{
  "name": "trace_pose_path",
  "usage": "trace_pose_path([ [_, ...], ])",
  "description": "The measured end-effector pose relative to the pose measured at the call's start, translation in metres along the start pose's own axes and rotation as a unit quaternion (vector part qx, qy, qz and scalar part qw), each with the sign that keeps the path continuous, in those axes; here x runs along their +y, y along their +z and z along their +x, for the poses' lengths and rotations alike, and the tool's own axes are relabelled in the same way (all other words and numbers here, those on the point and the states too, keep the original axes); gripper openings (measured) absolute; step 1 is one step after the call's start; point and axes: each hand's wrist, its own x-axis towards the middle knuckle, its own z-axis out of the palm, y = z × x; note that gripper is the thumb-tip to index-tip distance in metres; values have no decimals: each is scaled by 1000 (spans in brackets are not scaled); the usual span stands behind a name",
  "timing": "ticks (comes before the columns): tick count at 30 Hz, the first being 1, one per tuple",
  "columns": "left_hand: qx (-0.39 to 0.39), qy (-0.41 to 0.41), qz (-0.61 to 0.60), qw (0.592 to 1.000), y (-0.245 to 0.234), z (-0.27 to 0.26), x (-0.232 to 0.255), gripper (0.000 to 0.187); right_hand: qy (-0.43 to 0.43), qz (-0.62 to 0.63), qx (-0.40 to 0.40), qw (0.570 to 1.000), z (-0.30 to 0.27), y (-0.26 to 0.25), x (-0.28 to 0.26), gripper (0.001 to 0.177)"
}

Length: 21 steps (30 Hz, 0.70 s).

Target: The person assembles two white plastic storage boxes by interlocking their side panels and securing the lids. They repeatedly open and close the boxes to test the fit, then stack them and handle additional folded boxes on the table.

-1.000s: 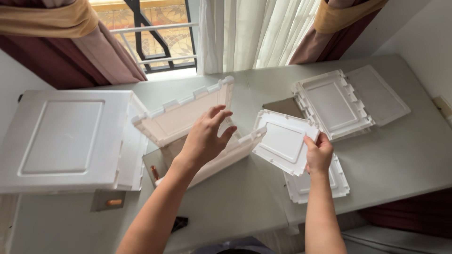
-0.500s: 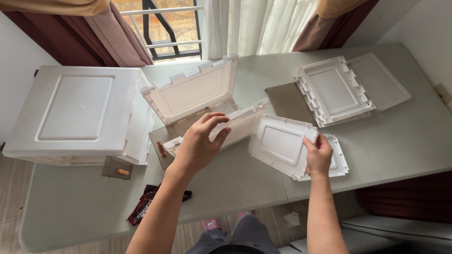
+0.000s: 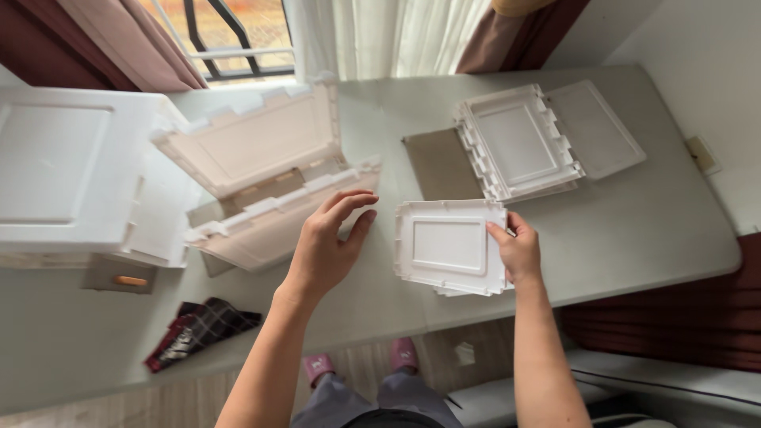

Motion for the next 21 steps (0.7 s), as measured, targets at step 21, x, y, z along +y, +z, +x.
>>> trace_pose_path([
  [21,46,-139,-17,989,107,-33,-13,19,41,-178,11,983,138,-141,157,41],
])
